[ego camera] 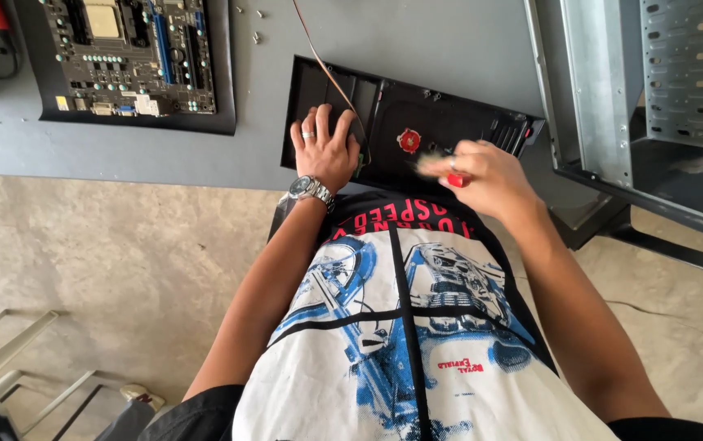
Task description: Cleaning dust off a computer case panel using a paintbrush at a repair bench.
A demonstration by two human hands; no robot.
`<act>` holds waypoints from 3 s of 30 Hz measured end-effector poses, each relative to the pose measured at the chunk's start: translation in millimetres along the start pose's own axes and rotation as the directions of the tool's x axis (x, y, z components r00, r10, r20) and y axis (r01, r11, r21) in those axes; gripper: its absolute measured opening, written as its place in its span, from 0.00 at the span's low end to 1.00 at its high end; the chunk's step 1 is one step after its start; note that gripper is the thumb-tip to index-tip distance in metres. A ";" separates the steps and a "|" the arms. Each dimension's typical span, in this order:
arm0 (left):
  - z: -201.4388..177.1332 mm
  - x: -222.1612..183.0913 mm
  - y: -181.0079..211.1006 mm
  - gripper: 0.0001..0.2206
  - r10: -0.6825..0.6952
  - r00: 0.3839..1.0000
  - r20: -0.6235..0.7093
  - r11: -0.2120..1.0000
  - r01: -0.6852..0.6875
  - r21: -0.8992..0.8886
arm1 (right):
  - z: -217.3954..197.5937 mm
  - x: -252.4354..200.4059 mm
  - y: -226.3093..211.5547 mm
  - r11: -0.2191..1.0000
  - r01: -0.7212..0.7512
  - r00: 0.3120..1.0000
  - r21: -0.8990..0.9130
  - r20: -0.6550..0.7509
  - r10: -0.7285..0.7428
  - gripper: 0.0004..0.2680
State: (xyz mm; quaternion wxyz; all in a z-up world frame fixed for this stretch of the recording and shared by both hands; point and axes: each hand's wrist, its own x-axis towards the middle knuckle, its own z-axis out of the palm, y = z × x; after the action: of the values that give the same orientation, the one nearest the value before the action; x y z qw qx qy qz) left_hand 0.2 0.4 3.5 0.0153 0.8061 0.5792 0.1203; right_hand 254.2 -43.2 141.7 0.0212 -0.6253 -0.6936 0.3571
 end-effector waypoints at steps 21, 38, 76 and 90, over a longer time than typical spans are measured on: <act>3.0 -4.2 -0.3 0.19 0.001 1.000 0.011 1.000 -0.001 -0.001 | 22.8 4.5 36.6 0.954 -0.177 0.981 -0.241 -0.125 0.150 0.07; 2.8 2.3 -0.5 0.19 0.023 1.000 -0.017 1.000 -0.023 0.007 | -1.4 -14.8 31.7 0.979 -0.094 0.959 0.179 -0.248 0.138 0.12; 19.8 34.1 143.4 0.05 0.684 0.704 -0.190 0.583 -0.685 -0.436 | 41.3 -147.5 42.0 0.912 -0.268 0.597 0.311 -0.690 0.410 0.10; -100.4 -116.1 -85.5 0.09 -0.482 0.705 0.520 0.525 0.708 -0.473 | -20.2 -47.3 36.6 0.812 0.061 0.859 0.581 -0.445 0.253 0.11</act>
State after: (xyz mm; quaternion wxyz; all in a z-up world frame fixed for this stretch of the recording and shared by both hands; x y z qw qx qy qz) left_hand -135.4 -91.9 66.4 0.4263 0.5049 0.7326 0.1634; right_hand 305.3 -76.8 157.4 0.3702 -0.6954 -0.4886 0.3750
